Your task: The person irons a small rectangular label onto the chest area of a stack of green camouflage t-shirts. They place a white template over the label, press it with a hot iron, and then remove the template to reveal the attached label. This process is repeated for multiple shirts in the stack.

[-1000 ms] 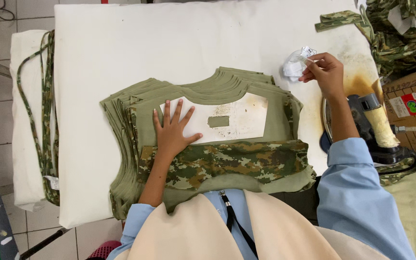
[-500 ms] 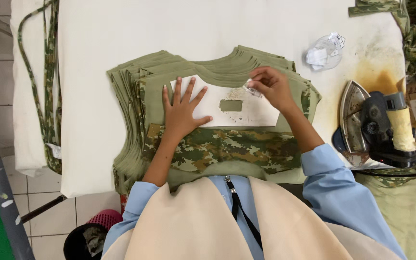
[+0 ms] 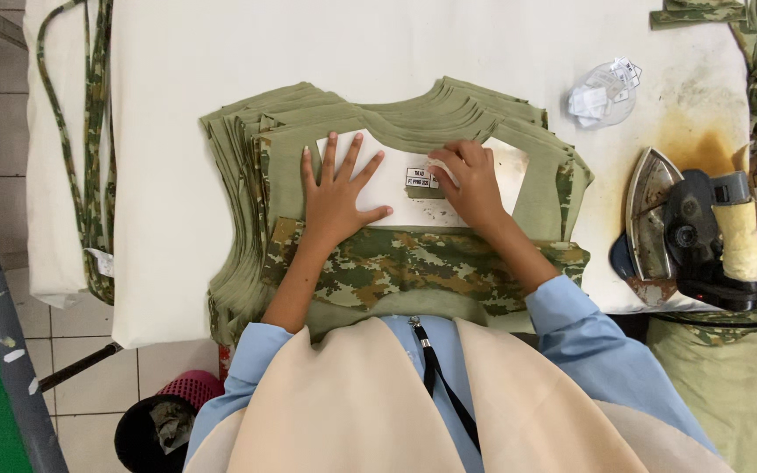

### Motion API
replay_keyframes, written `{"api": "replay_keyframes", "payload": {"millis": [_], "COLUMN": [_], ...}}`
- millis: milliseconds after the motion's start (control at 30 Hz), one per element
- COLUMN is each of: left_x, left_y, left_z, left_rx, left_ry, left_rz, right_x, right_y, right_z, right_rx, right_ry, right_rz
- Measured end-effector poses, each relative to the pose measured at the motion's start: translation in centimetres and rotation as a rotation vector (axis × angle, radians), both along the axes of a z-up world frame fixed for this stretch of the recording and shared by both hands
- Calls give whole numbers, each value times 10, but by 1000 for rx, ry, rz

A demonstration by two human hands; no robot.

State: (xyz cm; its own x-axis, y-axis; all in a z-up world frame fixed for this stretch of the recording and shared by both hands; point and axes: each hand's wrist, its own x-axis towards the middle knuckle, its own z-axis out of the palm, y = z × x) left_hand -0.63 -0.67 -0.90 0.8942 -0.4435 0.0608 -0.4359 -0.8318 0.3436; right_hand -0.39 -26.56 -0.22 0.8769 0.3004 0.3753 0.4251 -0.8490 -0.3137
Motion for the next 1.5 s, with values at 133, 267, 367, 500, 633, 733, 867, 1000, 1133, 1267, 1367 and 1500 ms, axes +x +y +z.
{"api": "replay_keyframes", "payload": {"millis": [133,267,367,500,633,733,867,1000,1133,1267,1367,1500], "left_x": [0,0,1,0,-1,0,0,0,1,1,1,1], "left_y": [0,1,1,1,1,1,1,0,0,0,1,1], "left_z": [1,1,1,1,1,1,0,2,-1,-2,0,-1], "left_rx": [-7,-10,-8,-14,-5,-14,-3,28,7,18,29,11], "left_ry": [12,23,24,35,12,27,30,45,55,50,52,59], "left_rz": [-5,-8,-6,-7,-6,-2,-7,-3,-1,-3,-2,-4], "right_x": [-37,-57,-63,-69,-71,-72,-74,-74,-75,-75,-74,-75], "right_y": [17,19,17,16,19,17,17,17,16,18,18,18], "right_z": [10,4,-2,-4,0,-6,-6,-6,-12,-9,-7,-8], "right_rx": [-83,-180,-154,-142,-159,-147,-141,-150,-140,-156,-157,-140], "right_ry": [77,110,93,80,110,130,139,135,116,91,98,89], "right_rz": [-39,-40,-38,-44,-50,-48,-47,-56,-69,-76,-77,-86]}}
